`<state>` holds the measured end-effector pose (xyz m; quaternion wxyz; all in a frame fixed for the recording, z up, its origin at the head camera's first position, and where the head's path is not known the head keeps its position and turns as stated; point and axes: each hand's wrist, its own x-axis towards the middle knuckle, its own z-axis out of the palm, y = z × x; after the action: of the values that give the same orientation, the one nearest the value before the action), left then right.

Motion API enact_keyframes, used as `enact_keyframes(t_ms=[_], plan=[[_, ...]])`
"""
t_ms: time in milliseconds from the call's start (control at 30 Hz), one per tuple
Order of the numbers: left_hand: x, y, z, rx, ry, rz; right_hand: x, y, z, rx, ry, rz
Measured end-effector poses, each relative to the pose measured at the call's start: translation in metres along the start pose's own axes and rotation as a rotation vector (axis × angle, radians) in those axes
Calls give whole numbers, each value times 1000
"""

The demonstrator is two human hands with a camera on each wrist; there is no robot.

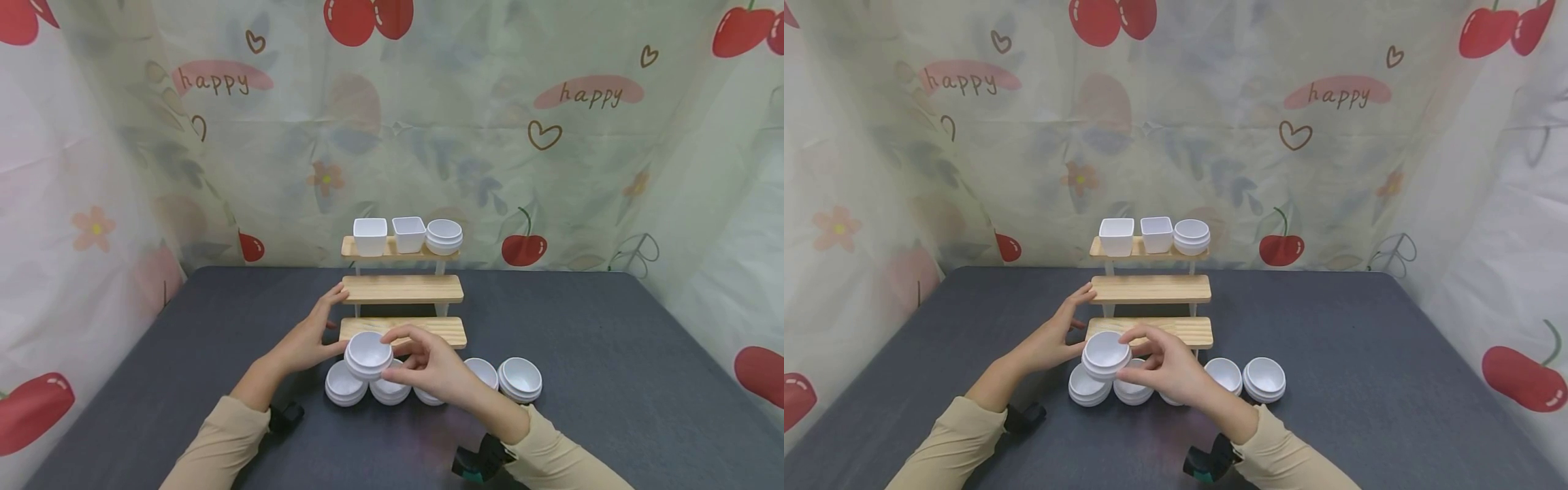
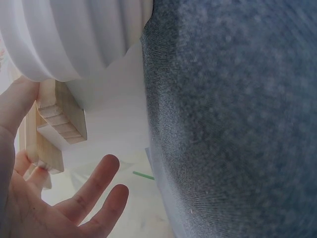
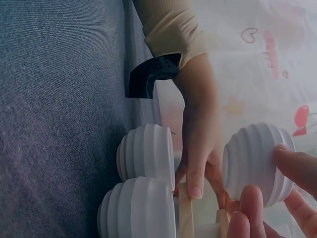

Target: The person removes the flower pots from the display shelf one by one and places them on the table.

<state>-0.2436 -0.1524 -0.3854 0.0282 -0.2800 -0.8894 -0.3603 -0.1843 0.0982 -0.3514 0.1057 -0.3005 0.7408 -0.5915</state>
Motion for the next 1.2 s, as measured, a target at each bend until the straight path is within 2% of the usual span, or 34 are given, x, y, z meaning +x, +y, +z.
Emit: enact_keyframes(t_ms=[300, 800, 1200], plan=[[0, 0, 0, 7, -5, -13, 0, 2, 3, -2, -23, -35], [0, 4, -2, 17, -12, -74, -3, 3, 7, -34, -66, -2], [1, 6, -2, 8, -16, -89, -5, 3, 11, -31, -99, 39]])
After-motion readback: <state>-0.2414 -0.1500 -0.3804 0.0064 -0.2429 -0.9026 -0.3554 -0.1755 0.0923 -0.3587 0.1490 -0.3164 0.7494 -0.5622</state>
